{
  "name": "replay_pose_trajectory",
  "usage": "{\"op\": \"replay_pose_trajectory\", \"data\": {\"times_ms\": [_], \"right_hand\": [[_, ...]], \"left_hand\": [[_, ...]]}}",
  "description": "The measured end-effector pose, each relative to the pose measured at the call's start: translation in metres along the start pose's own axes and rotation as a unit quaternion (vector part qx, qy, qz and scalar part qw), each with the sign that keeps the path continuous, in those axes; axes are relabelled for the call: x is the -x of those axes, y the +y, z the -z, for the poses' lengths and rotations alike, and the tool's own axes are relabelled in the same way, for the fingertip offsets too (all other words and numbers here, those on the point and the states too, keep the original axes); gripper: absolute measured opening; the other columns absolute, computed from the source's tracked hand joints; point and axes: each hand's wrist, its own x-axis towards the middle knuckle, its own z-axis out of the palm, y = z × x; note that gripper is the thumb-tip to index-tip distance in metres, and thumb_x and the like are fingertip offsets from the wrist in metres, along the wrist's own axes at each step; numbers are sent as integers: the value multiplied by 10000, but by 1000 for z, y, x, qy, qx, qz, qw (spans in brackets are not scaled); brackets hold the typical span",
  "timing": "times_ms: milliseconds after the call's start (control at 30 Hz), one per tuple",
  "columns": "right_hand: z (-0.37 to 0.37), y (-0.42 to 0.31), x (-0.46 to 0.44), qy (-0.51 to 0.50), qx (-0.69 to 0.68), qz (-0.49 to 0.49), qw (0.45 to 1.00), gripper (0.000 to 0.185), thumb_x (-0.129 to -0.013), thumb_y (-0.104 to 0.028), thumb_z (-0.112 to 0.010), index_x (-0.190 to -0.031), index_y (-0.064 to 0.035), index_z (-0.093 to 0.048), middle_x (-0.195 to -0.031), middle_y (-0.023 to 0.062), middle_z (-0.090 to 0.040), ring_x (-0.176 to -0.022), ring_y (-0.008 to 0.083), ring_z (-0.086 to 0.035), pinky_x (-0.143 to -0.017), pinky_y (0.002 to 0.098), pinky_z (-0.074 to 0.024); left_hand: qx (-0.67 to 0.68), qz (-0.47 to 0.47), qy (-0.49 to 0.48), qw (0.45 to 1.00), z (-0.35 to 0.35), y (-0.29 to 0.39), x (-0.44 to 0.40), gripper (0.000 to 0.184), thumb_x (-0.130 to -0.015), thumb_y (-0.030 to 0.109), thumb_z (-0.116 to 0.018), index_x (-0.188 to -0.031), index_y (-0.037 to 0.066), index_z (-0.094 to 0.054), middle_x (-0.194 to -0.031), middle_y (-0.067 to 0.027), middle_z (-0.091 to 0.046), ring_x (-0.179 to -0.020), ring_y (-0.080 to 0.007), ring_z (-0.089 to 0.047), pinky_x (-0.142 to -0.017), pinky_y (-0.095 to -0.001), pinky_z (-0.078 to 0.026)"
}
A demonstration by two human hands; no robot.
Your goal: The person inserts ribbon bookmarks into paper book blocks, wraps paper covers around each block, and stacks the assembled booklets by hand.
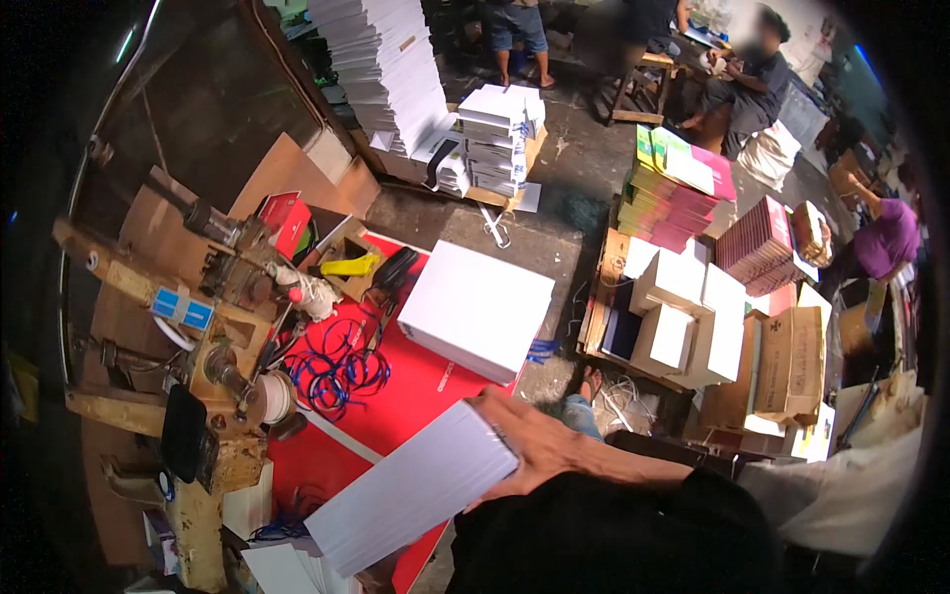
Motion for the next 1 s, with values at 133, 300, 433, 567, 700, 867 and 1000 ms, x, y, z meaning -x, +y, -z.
{"op": "replay_pose_trajectory", "data": {"times_ms": [133, 300, 433, 567, 700, 867, 1000], "right_hand": [[85, 35, 36, 98, -10, 10, 995, 1015, -625, -502, -881, -1336, 46, -410, -1139, 210, -549, -1055, 338, -589, -882, 438, -504], [190, 92, 114, 250, -114, -213, 938, 920, -560, -477, -924, -1232, 52, -586, -1112, 210, -675, -1031, 306, -661, -916, 410, -518], [248, 113, 161, 315, -135, -331, 879, 829, -595, -453, -906, -1183, 59, -623, -1040, 193, -705, -966, 282, -683, -892, 398, -528], [279, 151, 184, 392, -181, -365, 825, 779, -617, -457, -899, -1146, 53, -642, -1007, 174, -713, -937, 254, -686, -864, 383, -537], [299, 198, 178, 445, -226, -402, 768, 759, -679, -468, -867, -1175, 50, -619, -1038, 180, -702, -942, 248, -681, -858, 377, -540], [345, 264, 146, 458, -297, -439, 714, 770, -756, -487, -805, -1299, -1, -555, -1182, 209, -650, -1094, 279, -630, -958, 392, -488], [378, 372, 116, 469, -298, -437, 708, 810, -769, -511, -787, -1352, -22, -510, -1245, 217, -620, -1172, 296, -587, -1020, 406, -443]], "left_hand": [[26, -39, -56, 997, -81, 77, -18, 623, -594, 256, -930, -1049, -59, -644, -935, -136, -707, -820, -222, -683, -775, -358, -549], [90, -72, -215, 970, -235, 171, -38, 585, -618, 230, -923, -1033, -74, -645, -935, -137, -710, -816, -212, -685, -757, -343, -550], [90, -74, -331, 937, -335, 198, -49, 483, -674, 202, -890, -995, -76, -661, -900, -126, -719, -790, -188, -686, -723, -330, -548], [80, -100, -402, 906, -411, 249, -70, 397, -726, 197, -854, -969, -75, -696, -847, -130, -728, -745, -176, -688, -711, -323, -547], [-63, -69, -431, 897, -484, 292, -107, 424, -736, 255, -850, -971, -66, -704, -866, -138, -730, -751, -194, -693, -720, -321, -547], [-95, -44, -502, 858, -598, 303, -175, 468, -718, 294, -861, -983, -60, -707, -893, -151, -728, -775, -215, -696, -737, -336, -550], [-267, -51, -486, 831, -710, 287, -237, 554, -733, 328, -850, -1136, -9, -676, -1052, -200, -705, -994, -266, -680, -907, -390, -513]]}}
